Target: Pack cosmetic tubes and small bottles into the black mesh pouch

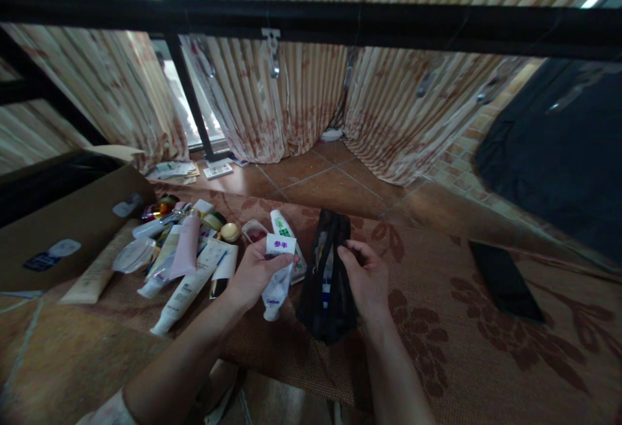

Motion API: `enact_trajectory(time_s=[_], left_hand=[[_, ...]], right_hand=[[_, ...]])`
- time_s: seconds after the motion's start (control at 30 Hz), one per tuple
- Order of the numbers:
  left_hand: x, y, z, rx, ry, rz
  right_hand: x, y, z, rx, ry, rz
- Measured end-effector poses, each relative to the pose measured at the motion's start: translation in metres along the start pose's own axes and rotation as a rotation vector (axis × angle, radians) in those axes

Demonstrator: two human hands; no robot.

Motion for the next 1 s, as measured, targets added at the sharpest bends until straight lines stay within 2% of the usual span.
enact_trajectory(time_s=[0.13, 0.27, 0.5, 0.7, 1.0], left_hand=[[0.001, 0.006, 0.001, 0.006, 0.014, -0.056], [0.002, 0.007, -0.003, -0.02, -0.036, -0.076], [0.004, 0.003, -0.013, -0.056, -0.134, -0.041], [0.002, -0.001, -0.011, -0.158, -0.143, -0.032], [0.0, -0.004, -0.009, -0.17, -0.157, -0.03]], right_hand=[[-0.002, 0.006, -0.002, -0.032, -0.018, -0.031], [-0.003, 0.009, -0.002, -0.034, -0.025, -0.024], [-0.002, 0.007, -0.001, -0.032, -0.005, -0.037], [-0.003, 0.007, -0.002, -0.042, -0.02, -0.016], [-0.002, 0.006, -0.001, -0.019, -0.003, -0.012]])
Point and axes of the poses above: each hand's wrist, its own x-axis away from the middle knuckle, its own z-axis out of the back of the hand, y = z × x, the point moved 9 cm from there along -x, towards the middle knuckle, and after that the axes turned 12 degrees about x, right-handed, at the moved point
